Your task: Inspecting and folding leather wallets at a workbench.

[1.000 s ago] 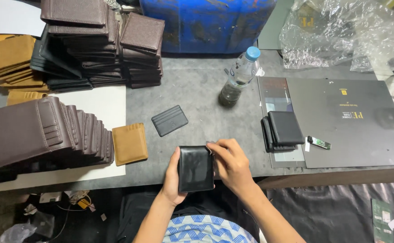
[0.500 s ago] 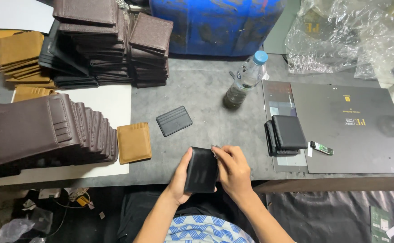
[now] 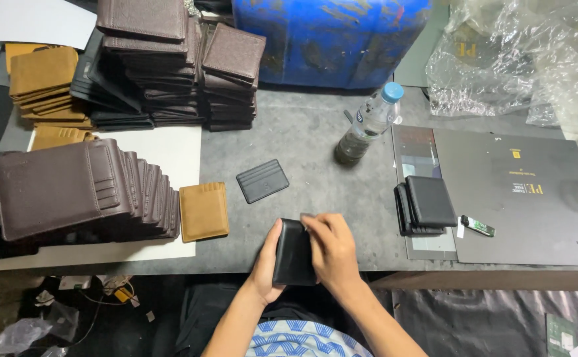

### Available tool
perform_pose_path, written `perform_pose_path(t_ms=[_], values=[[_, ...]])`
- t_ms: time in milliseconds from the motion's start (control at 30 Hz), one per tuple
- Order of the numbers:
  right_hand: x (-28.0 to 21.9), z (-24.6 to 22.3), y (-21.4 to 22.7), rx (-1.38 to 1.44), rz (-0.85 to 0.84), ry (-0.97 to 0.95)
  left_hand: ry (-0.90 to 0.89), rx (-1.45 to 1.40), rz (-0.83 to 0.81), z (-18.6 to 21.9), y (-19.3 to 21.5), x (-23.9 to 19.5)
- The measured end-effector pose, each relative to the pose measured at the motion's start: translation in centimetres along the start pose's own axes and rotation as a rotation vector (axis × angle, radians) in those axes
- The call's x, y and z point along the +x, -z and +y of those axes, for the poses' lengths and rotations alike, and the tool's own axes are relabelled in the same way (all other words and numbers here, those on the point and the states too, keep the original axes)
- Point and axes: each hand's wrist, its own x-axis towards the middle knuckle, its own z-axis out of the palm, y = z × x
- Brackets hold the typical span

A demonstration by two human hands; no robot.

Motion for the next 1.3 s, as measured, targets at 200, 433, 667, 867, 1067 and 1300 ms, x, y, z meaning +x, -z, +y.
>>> perform_pose_path(t_ms=[200, 433, 667, 867, 1067, 1300], values=[[-2.9, -5.1, 0.3, 0.180, -0.236, 0.335, -0.030, -0.035, 0.011, 1.9, -0.9, -1.5], [-0.9, -2.3, -1.0, 0.017, 0.041, -0.055, -0.175, -0.036, 0.024, 0.1, -0.4, -0.1], [-2.4, -2.8, -1.4, -0.003, -0.010, 0.045, -0.212, -0.157, 0.028, 0.5, 0.0, -0.2], [-3.4, -6.1, -1.3, -0.012, 0.041, -0.008, -0.365, -0.241, 0.021, 0.3, -0.4, -0.2], [-3.1, -3.6, -1.7, -0.040, 0.115, -0.082, -0.460, -0.343, 0.024, 0.3, -0.6, -0.6], [-3.7, -3.1, -0.9, 0.340, 0.201, -0.884, -0.565, -0.379, 0.023, 0.9, -0.7, -1.0]])
